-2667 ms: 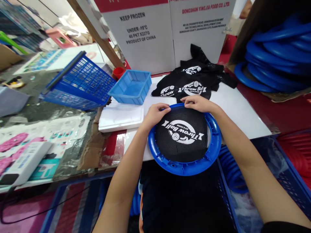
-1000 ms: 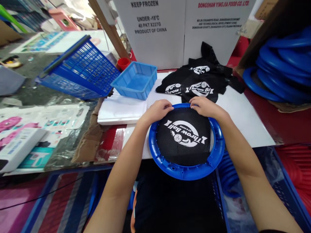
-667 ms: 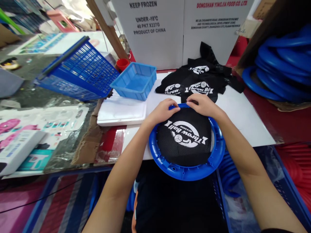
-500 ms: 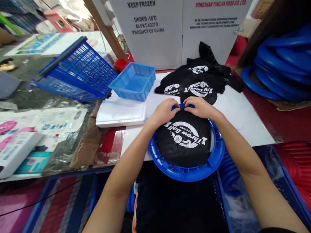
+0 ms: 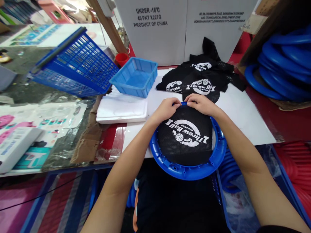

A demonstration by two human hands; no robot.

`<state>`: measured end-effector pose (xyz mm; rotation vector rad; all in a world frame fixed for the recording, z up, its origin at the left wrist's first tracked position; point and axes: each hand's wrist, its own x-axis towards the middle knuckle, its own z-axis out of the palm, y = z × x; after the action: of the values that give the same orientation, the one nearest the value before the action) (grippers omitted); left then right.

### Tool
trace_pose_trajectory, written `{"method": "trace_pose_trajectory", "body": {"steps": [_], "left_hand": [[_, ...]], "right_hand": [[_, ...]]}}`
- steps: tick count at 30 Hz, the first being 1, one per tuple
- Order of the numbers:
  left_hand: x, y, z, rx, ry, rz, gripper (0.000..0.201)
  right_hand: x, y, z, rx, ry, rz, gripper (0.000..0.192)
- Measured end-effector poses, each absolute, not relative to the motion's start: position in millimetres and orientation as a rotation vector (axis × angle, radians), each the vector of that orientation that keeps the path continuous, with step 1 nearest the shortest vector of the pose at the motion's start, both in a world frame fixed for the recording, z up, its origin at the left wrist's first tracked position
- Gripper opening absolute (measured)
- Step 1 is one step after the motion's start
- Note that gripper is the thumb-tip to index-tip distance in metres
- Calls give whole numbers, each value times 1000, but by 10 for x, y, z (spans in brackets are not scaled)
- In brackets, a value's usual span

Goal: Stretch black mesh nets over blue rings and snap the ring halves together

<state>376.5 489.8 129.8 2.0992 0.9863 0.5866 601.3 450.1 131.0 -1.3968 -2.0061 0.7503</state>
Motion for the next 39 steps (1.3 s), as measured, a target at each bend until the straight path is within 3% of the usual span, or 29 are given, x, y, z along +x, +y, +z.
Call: {"method": "trace_pose_trajectory", "body": {"steps": [9, 30, 39], "left_hand": [[3787, 4918, 1206, 1920, 995, 766, 11], [3814, 4891, 1228, 1989, 1005, 771, 17], [3814, 4900, 1263, 2180, 972, 644, 33]], "right_hand": [[5991, 4518, 1350, -1558, -2037, 721, 18], [5949, 4522, 1318, -1571, -1980, 687, 13], [5956, 4497, 1328, -1569, -1939, 708, 12]]}}
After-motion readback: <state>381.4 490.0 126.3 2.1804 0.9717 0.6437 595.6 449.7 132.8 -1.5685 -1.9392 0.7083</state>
